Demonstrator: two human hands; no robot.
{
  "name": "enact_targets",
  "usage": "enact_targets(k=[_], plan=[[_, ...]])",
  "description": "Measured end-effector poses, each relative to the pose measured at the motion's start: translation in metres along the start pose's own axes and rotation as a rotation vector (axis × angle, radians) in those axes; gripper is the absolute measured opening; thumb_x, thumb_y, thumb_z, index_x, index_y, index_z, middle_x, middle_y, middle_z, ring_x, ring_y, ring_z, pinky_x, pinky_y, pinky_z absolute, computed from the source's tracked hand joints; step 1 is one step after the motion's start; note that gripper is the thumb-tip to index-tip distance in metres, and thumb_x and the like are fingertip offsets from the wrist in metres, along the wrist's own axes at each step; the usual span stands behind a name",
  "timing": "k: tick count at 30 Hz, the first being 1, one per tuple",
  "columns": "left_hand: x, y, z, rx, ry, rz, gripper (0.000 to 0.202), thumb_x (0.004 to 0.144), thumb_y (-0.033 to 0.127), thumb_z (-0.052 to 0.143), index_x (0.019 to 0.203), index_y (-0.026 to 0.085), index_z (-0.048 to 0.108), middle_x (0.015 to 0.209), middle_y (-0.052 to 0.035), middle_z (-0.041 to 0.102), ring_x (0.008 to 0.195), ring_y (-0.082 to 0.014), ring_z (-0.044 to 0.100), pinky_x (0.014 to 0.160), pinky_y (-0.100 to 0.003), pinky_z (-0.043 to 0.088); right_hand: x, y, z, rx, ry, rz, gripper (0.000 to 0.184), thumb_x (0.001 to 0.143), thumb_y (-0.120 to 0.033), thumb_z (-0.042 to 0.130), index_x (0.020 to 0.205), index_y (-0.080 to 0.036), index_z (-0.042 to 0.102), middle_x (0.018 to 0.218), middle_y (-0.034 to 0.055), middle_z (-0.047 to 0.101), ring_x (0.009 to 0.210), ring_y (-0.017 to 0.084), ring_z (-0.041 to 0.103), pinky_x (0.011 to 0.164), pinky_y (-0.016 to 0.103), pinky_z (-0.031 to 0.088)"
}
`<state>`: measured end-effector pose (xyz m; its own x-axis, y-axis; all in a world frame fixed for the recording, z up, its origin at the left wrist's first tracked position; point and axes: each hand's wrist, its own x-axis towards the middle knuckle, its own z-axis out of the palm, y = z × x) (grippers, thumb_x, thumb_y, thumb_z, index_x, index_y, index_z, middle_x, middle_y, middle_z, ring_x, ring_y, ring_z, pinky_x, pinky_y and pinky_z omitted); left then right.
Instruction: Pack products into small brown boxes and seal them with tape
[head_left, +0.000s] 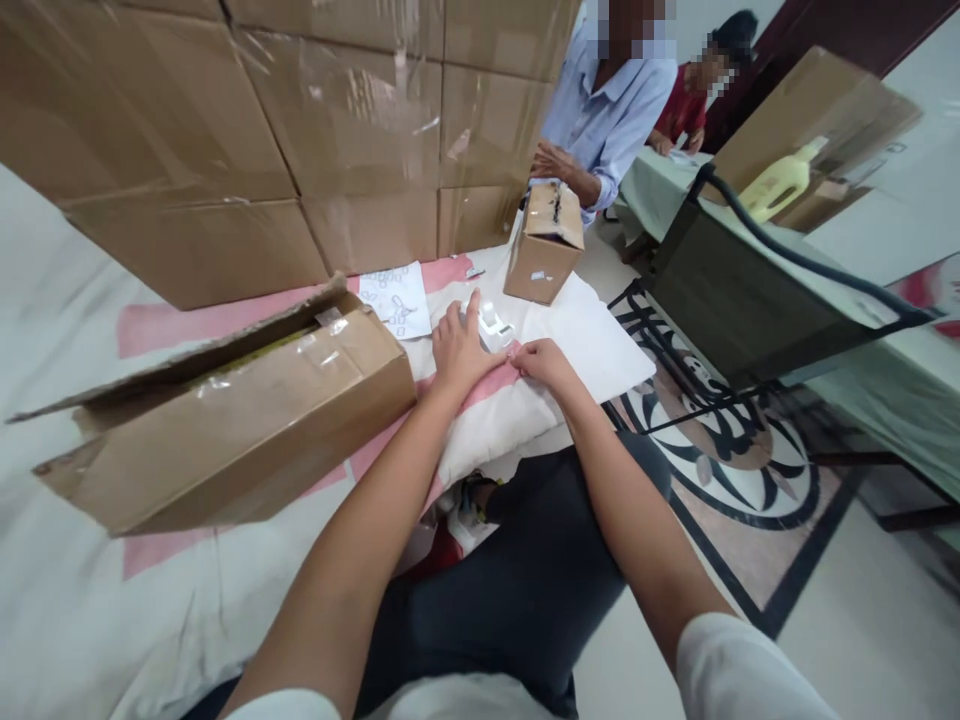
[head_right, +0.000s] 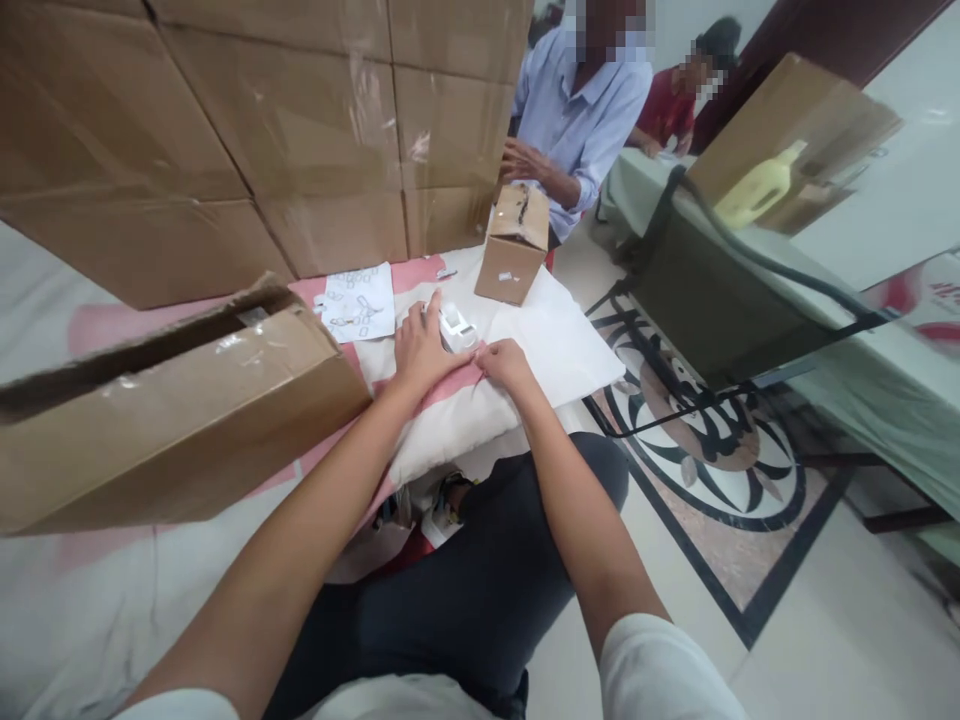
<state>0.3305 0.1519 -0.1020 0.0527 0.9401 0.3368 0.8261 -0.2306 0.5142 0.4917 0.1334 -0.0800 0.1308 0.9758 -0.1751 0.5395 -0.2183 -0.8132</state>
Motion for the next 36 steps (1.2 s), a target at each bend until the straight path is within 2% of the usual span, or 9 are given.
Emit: enact_targets(k=[6, 10, 12, 14, 16, 19, 24, 29, 36], plan=[[-0.001, -0.004, 0.001, -0.056, -0.019, 0.021, 0.114, 0.07, 0.056, 0.08, 0.161, 0.023, 0.02, 0.16, -0.0217, 0.033, 0.144, -0.0397, 0.037, 0.115, -0.051, 0.033, -0.018, -0.008, -0.012, 0.088, 0.045, -0.146, 0.025, 0.073, -0.04, 0.064, 0.063, -0.017, 0.063, 0.054, -0.0018, 0.056, 0.052, 0.011, 0.047, 0.054, 0.025, 0.039], [0.0, 0.002, -0.014, -0.186, -0.025, 0.107, 0.103, 0.072, 0.042, 0.08, 0.159, 0.023, 0.026, 0.165, -0.0185, 0.026, 0.151, -0.0398, 0.024, 0.12, -0.057, 0.023, -0.033, -0.021, -0.028, 0.162, 0.089, -0.264, 0.034, 0.073, -0.05, 0.069, 0.074, -0.017, 0.066, 0.056, -0.0027, 0.054, 0.052, 0.011, 0.047, 0.051, 0.025, 0.039], [0.002, 0.01, -0.029, -0.376, -0.038, 0.159, 0.078, 0.083, 0.035, 0.068, 0.154, 0.023, 0.037, 0.158, -0.0153, 0.039, 0.147, -0.0341, 0.034, 0.119, -0.054, 0.027, -0.037, -0.029, -0.031, 0.213, 0.09, -0.335, 0.036, 0.073, -0.053, 0.071, 0.076, -0.017, 0.068, 0.056, -0.0025, 0.053, 0.053, 0.012, 0.048, 0.05, 0.025, 0.04], [0.004, 0.022, -0.045, -0.54, -0.065, 0.216, 0.044, 0.096, 0.031, 0.049, 0.139, 0.023, 0.054, 0.139, -0.0108, 0.06, 0.132, -0.0248, 0.053, 0.112, -0.043, 0.039, -0.039, -0.04, -0.03, 0.244, 0.088, -0.404, 0.037, 0.075, -0.054, 0.072, 0.078, -0.018, 0.069, 0.057, -0.0024, 0.053, 0.053, 0.012, 0.049, 0.051, 0.025, 0.041], [0.005, 0.034, -0.06, -0.594, -0.082, 0.276, 0.034, 0.102, 0.032, 0.037, 0.117, 0.022, 0.066, 0.116, -0.0061, 0.071, 0.111, -0.0176, 0.065, 0.1, -0.031, 0.048, -0.04, -0.053, -0.028, 0.255, 0.089, -0.468, 0.037, 0.076, -0.055, 0.072, 0.077, -0.018, 0.069, 0.057, -0.0022, 0.054, 0.054, 0.012, 0.05, 0.053, 0.026, 0.043], [0.003, 0.046, -0.081, -0.541, -0.018, 0.305, 0.031, 0.102, 0.038, 0.044, 0.1, 0.021, 0.07, 0.104, -0.0042, 0.072, 0.099, -0.0168, 0.066, 0.092, -0.029, 0.049, -0.041, -0.07, -0.025, 0.259, 0.099, -0.524, 0.036, 0.077, -0.054, 0.07, 0.075, -0.019, 0.067, 0.058, -0.0019, 0.055, 0.055, 0.012, 0.051, 0.053, 0.025, 0.045], [-0.002, 0.051, -0.112, -0.148, 0.154, 0.375, 0.032, 0.104, 0.037, 0.043, 0.099, 0.021, 0.071, 0.104, -0.006, 0.073, 0.102, -0.0212, 0.064, 0.092, -0.035, 0.044, -0.039, -0.078, -0.026, 0.28, 0.107, -0.542, 0.033, 0.074, -0.051, 0.073, 0.071, -0.02, 0.066, 0.059, -0.0014, 0.057, 0.052, 0.012, 0.051, 0.048, 0.023, 0.042], [-0.004, 0.055, -0.137, -0.135, 0.1, 0.407, 0.031, 0.1, 0.048, 0.051, 0.11, 0.022, 0.065, 0.109, -0.0035, 0.075, 0.098, -0.0197, 0.067, 0.084, -0.034, 0.045, -0.032, -0.073, -0.027, 0.374, 0.116, -0.596, 0.03, 0.072, -0.047, 0.08, 0.074, -0.019, 0.071, 0.062, 0.0, 0.061, 0.05, 0.011, 0.048, 0.045, 0.023, 0.038], [-0.006, 0.043, -0.162, -0.09, 0.051, 0.417, 0.02, 0.102, 0.025, 0.045, 0.109, 0.024, 0.064, 0.106, -0.0011, 0.075, 0.095, -0.0182, 0.068, 0.071, -0.031, 0.043, -0.043, -0.086, -0.015, 0.352, 0.133, -0.611, 0.036, 0.073, -0.054, 0.081, 0.076, -0.02, 0.072, 0.059, 0.0007, 0.061, 0.053, 0.013, 0.054, 0.048, 0.024, 0.042]])
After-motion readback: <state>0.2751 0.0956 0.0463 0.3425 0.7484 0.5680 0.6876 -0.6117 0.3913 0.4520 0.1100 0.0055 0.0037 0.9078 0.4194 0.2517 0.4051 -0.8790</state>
